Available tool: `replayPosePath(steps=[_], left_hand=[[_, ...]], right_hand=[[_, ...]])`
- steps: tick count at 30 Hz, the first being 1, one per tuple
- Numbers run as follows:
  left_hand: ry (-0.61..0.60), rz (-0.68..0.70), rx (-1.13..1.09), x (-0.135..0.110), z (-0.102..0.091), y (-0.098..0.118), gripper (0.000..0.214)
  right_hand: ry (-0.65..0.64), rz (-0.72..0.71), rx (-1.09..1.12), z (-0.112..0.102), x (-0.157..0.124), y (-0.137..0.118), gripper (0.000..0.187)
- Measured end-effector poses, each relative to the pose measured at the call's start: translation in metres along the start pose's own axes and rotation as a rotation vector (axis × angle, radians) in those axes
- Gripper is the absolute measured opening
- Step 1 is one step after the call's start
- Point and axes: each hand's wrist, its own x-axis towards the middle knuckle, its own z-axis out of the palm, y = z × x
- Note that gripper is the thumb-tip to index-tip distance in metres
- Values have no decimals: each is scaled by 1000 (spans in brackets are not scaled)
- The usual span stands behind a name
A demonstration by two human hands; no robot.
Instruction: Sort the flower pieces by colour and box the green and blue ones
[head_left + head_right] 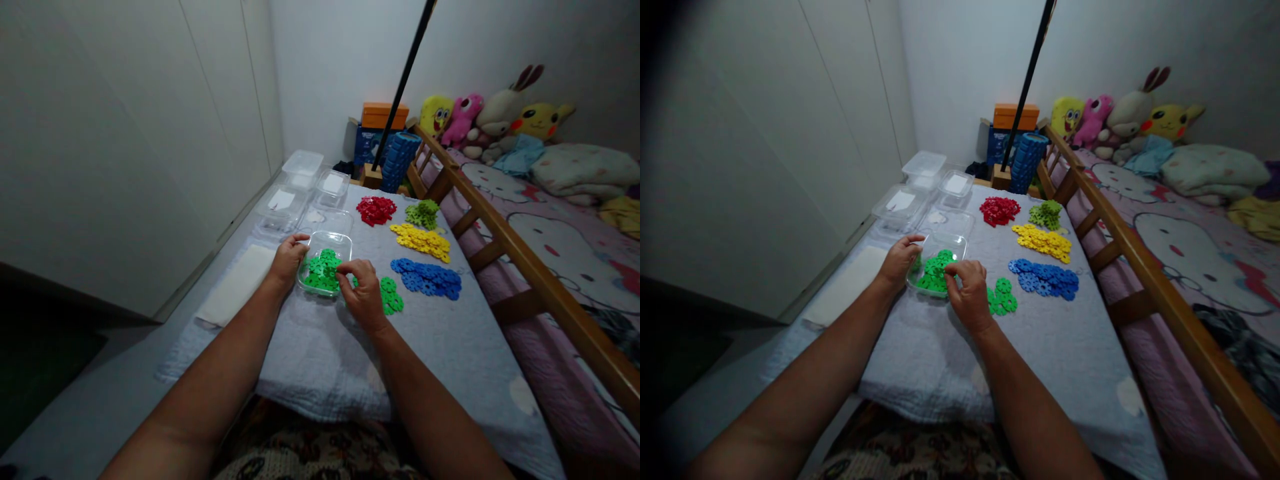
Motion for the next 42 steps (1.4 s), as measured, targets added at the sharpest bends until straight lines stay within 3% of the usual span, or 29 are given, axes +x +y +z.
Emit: replayPosePath(steps=[16, 25, 32, 37, 42], left_hand=[[3, -2, 16, -2, 1, 4, 40], [12, -3, 12, -1, 2, 2, 39], [11, -10, 11, -2, 2, 2, 39], [1, -9, 5, -2, 2, 3, 41], [15, -10, 12, -3, 2, 3, 40]], right_hand=[[5, -6, -106, 0, -3, 3, 13], [137, 97, -179, -30, 4, 33, 15], [-26, 220, -423, -37, -4, 67, 19], [-162, 184, -532, -26, -12, 70, 16], [-173, 243, -530, -25, -11, 68, 16]])
